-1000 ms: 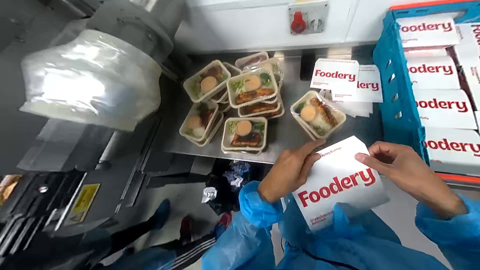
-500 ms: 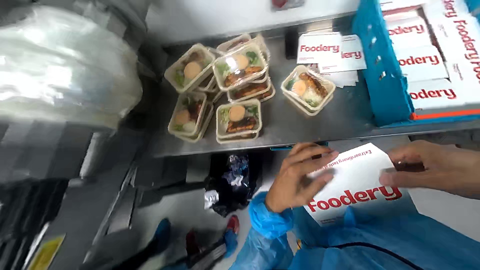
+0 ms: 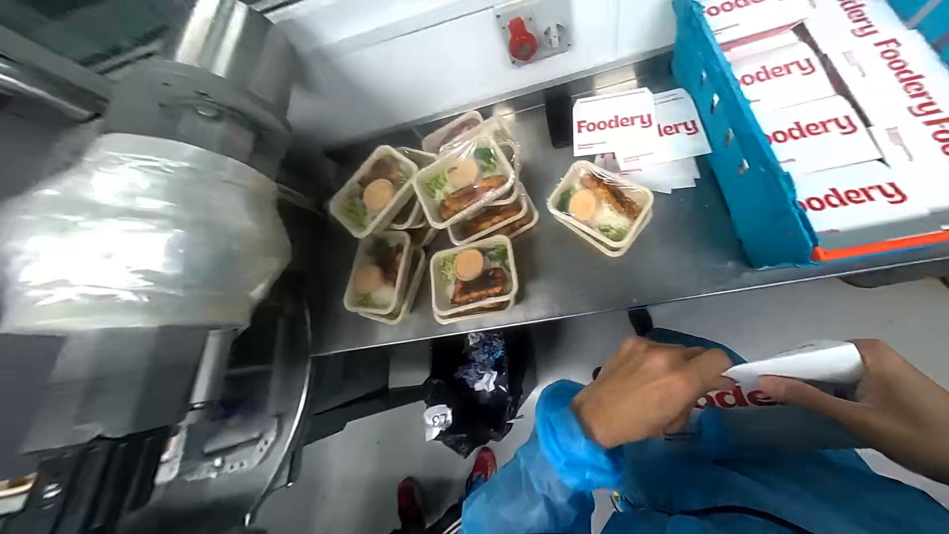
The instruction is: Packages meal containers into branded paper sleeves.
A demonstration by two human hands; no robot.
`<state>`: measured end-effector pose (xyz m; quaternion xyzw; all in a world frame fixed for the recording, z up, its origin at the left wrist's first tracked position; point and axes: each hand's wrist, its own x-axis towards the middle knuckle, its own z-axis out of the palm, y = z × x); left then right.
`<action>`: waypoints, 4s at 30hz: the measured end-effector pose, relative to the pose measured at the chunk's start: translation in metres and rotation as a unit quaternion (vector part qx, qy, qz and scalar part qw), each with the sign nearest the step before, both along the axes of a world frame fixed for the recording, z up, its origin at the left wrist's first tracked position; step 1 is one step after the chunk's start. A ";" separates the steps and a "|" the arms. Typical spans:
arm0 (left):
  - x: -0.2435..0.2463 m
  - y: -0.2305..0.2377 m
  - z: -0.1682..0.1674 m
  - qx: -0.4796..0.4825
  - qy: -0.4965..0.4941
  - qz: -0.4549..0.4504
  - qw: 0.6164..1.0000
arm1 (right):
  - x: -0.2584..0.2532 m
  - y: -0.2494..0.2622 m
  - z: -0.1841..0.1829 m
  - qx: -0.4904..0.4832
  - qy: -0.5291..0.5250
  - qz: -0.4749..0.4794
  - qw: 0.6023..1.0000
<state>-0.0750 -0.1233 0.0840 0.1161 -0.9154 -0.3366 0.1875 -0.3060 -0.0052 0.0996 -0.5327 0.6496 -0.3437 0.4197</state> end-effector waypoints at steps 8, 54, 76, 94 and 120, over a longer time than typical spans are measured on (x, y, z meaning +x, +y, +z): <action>-0.035 -0.293 -0.074 0.141 -0.271 0.390 0.869 | -0.027 -0.061 -0.143 0.083 -0.434 -0.364 0.820; -0.134 -0.357 -0.110 0.270 -0.054 0.540 0.796 | -0.214 -0.159 0.086 0.067 -0.076 -0.427 0.899; -0.144 -0.358 -0.107 0.285 0.033 0.489 0.824 | -0.211 -0.297 0.021 -0.153 0.343 -0.073 0.924; 0.123 0.059 -0.067 0.446 0.211 0.333 0.804 | 0.047 -0.136 -0.044 0.205 -0.277 0.136 0.929; -0.097 -0.199 -0.070 -0.024 -0.329 0.148 0.932 | -0.010 -0.065 -0.117 0.146 -0.295 -0.325 0.886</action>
